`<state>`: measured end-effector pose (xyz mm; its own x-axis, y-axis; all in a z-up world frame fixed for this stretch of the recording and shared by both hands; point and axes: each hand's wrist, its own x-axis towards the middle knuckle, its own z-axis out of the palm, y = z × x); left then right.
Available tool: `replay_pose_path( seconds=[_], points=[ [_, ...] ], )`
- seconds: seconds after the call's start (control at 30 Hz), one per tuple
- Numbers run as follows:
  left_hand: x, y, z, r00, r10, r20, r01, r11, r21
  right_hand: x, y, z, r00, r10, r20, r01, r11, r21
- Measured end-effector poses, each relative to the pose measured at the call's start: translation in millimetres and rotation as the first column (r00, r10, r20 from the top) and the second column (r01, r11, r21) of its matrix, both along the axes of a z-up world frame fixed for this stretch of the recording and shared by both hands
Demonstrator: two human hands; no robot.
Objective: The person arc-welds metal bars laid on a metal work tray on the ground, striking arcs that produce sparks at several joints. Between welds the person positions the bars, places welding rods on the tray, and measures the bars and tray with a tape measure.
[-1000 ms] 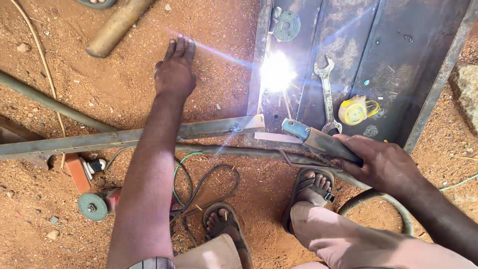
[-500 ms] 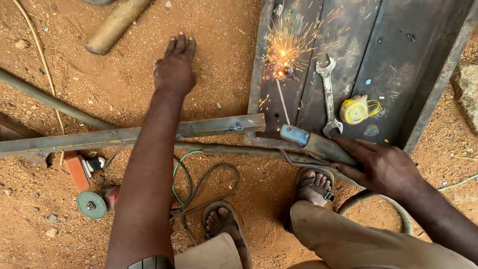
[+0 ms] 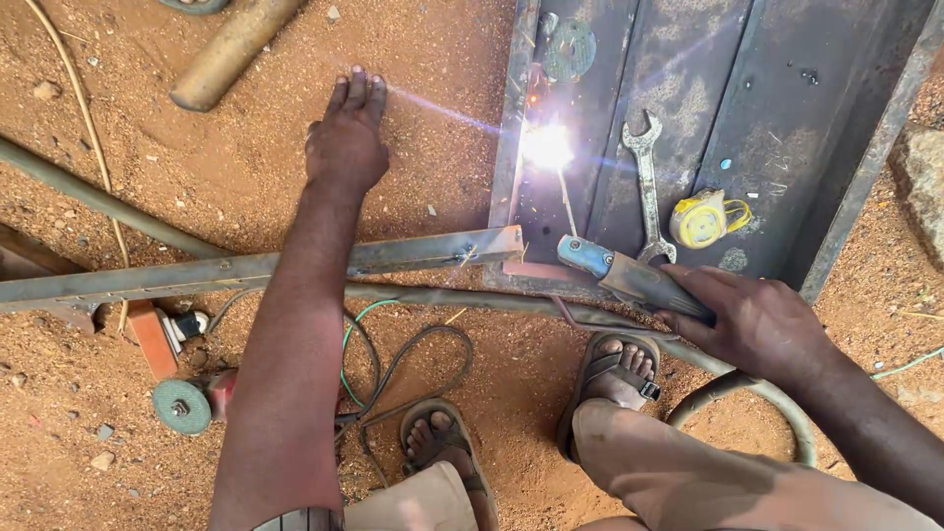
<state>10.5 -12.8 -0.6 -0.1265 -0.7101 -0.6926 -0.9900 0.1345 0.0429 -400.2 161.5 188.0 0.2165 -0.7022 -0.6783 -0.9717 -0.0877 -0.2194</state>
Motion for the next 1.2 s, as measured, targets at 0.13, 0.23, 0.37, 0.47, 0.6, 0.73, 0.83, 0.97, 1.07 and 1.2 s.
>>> replay_pose_path(
  seconds=[0.13, 0.23, 0.37, 0.47, 0.6, 0.73, 0.83, 0.97, 1.07, 1.2],
  points=[
    [0.0, -0.6, -1.5, 1.0, 0.001, 0.002, -0.001, 1.0, 0.004, -4.5, 1.1, -1.6, 0.999, -0.012, -0.042, 0.014, 0.998, 0.056],
    [1.4, -0.5, -1.8, 1.0, 0.013, 0.0, -0.013, 1.0, 0.011, -7.9, 2.5, -4.5, 0.998, -0.052, 0.023, 0.051, 0.997, 0.052],
    [0.1, 1.0, 6.8, 0.999, 0.029, -0.042, -0.03, 0.999, -0.024, -11.7, 4.7, -7.3, 0.999, -0.037, -0.001, 0.037, 0.997, 0.062],
    [8.1, 4.5, -12.2, 0.999, 0.025, -0.04, -0.026, 0.999, -0.026, -14.7, 5.3, -6.7, 0.999, -0.01, 0.04, 0.008, 0.999, 0.037],
    [5.4, -0.1, -9.9, 0.999, -0.013, -0.05, 0.012, 1.0, -0.028, -15.6, 6.8, -7.5, 0.992, 0.09, 0.086, -0.089, 0.996, -0.014],
    [-1.4, -5.7, 11.7, 1.0, -0.003, -0.016, 0.004, 1.0, 0.02, -8.7, 1.8, -4.3, 0.995, 0.089, -0.047, -0.086, 0.994, 0.074],
    [-4.5, -4.8, 16.1, 1.0, 0.021, -0.013, -0.02, 0.997, 0.079, -11.8, 5.3, -6.8, 0.993, 0.096, -0.076, -0.091, 0.994, 0.064],
    [-2.0, -4.8, 8.0, 1.0, 0.018, -0.014, -0.017, 0.999, 0.042, -15.2, 6.3, -9.6, 0.995, 0.078, -0.059, -0.076, 0.997, 0.029],
    [-3.1, -2.9, 10.6, 1.0, 0.031, -0.004, -0.031, 0.998, 0.051, -14.7, 5.4, -9.9, 0.998, 0.042, -0.049, -0.04, 0.998, 0.038],
    [-3.6, -3.5, 7.5, 0.999, 0.043, 0.003, -0.043, 0.998, 0.046, -16.0, 7.0, -12.4, 0.999, 0.024, -0.043, -0.023, 0.999, 0.038]
  ],
)
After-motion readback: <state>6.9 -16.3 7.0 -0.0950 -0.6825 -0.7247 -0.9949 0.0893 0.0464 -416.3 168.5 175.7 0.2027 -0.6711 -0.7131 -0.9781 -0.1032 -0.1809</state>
